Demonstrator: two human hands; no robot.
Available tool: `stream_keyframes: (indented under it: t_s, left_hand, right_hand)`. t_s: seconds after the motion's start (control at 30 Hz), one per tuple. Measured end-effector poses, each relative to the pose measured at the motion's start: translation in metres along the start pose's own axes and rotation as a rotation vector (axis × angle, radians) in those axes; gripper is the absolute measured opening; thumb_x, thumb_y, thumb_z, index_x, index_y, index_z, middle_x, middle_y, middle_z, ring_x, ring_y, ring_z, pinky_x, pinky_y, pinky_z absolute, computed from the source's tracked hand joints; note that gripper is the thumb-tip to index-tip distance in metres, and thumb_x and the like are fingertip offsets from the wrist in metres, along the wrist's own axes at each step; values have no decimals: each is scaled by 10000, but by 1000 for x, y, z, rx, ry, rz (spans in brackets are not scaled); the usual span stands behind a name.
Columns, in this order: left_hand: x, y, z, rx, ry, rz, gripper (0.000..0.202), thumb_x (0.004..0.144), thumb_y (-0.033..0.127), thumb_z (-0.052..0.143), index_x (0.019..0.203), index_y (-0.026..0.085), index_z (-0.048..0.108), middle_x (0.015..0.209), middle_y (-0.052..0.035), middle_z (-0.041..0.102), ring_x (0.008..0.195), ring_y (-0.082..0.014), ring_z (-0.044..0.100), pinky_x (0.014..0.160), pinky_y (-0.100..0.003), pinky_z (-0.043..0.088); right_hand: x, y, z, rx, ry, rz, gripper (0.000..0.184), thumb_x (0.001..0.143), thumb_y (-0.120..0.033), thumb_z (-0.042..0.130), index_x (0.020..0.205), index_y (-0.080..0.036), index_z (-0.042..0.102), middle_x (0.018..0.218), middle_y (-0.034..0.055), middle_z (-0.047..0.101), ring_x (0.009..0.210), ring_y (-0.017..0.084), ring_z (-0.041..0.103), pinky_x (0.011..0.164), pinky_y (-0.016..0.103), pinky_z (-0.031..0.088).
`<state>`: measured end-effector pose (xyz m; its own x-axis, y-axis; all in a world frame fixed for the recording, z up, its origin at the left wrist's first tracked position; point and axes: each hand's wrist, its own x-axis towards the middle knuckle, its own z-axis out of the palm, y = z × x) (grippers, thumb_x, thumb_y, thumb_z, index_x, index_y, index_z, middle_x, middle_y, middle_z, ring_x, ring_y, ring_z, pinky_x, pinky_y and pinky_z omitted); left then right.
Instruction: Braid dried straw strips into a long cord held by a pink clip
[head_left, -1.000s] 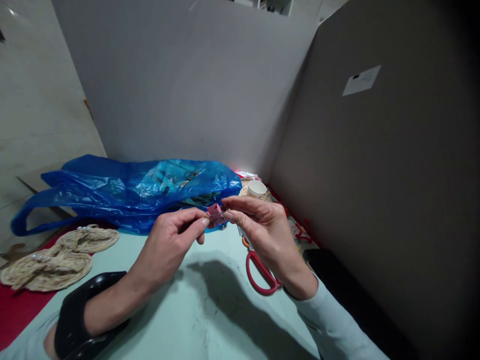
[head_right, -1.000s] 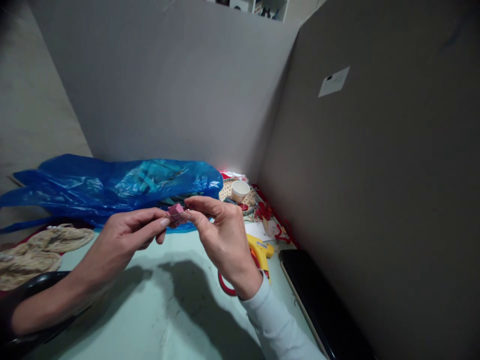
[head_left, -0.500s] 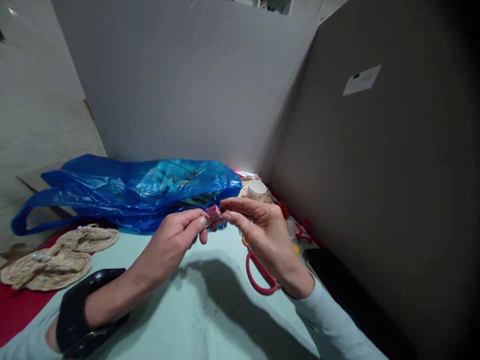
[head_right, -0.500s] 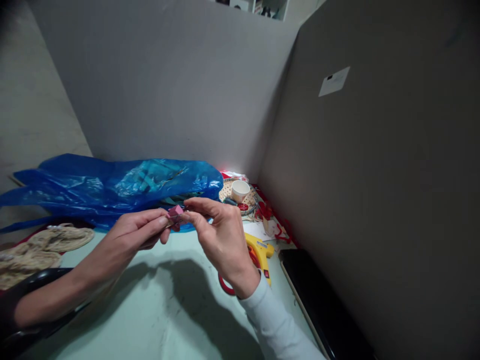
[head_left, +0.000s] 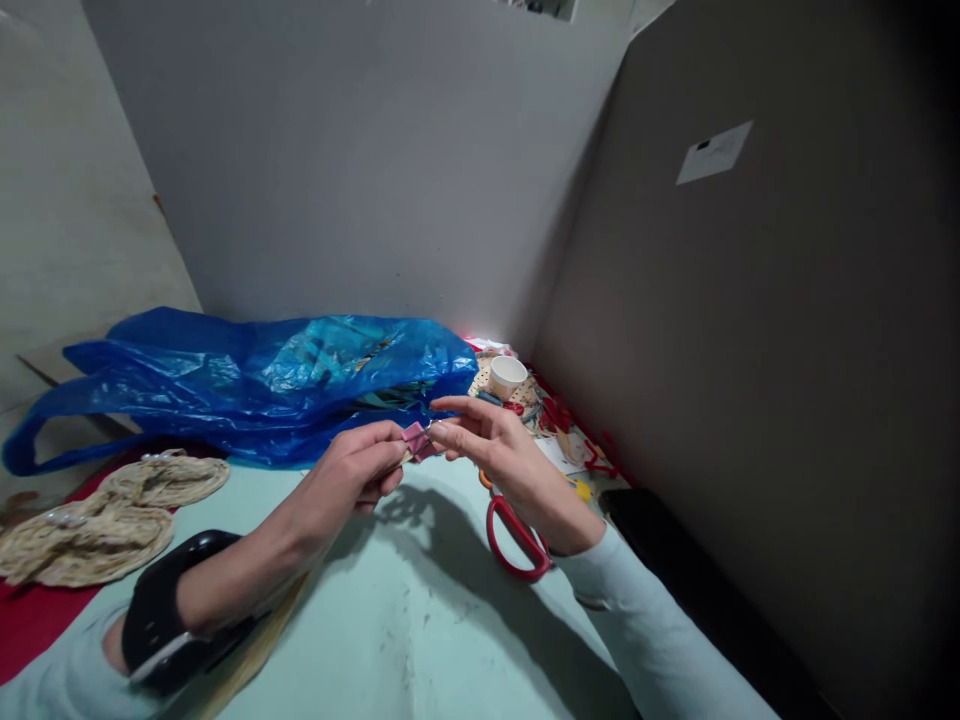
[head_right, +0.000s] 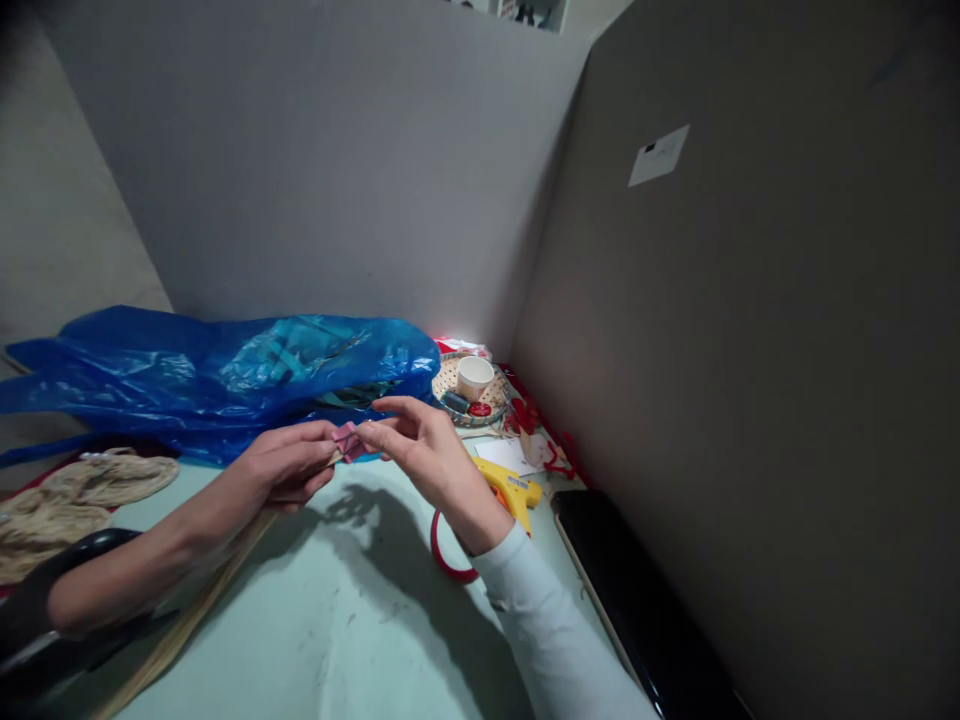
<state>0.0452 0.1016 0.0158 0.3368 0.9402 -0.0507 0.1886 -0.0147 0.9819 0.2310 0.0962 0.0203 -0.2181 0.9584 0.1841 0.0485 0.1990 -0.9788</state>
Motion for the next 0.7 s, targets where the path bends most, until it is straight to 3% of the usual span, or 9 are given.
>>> stream_keyframes:
  t_s: [0.1, 0.2, 0.3, 0.47, 0.7]
  left_hand:
    - [3, -4, 0, -59, -15, -50, 211, 860, 428, 566, 860, 217, 569, 526, 96, 384, 469, -82, 181, 430, -188, 179]
    - [7, -8, -2, -98, -33, -70, 346, 847, 535, 630, 791, 199, 572, 491, 106, 335, 458, -70, 156, 413, -182, 129]
    - [11, -10, -4, -137, -45, -57, 393, 811, 542, 689, 738, 172, 576, 515, 84, 407, 459, -52, 183, 419, -165, 128]
    - [13, -12, -6, -234, -96, -77, 333, 771, 455, 753, 752, 149, 622, 601, 27, 550, 475, -50, 371, 460, -150, 292]
    - [15, -18, -6, -329, -129, -107, 259, 850, 378, 700, 809, 128, 649, 631, 17, 572, 417, -27, 305, 435, -165, 277]
  right_hand:
    - [4, 9, -3, 123, -47, 51, 453, 814, -423, 756, 1151, -136, 663, 952, 74, 715, 881, 178, 641, 787, 305, 448]
    - [6, 16, -4, 247, -143, 101, 406, 752, -358, 809, 1091, -166, 693, 952, 40, 689, 858, 155, 606, 795, 294, 432]
    - [6, 20, -4, 184, -189, 128, 271, 701, -285, 829, 924, -162, 739, 809, 5, 664, 744, 129, 544, 731, 277, 397]
    - [12, 35, -9, 158, -119, 109, 179, 733, -323, 779, 758, -149, 749, 703, 9, 650, 630, 110, 460, 651, 277, 344]
    - [21, 49, -23, 213, 28, 57, 201, 739, -361, 771, 740, -169, 709, 686, -6, 626, 592, 99, 450, 598, 261, 337]
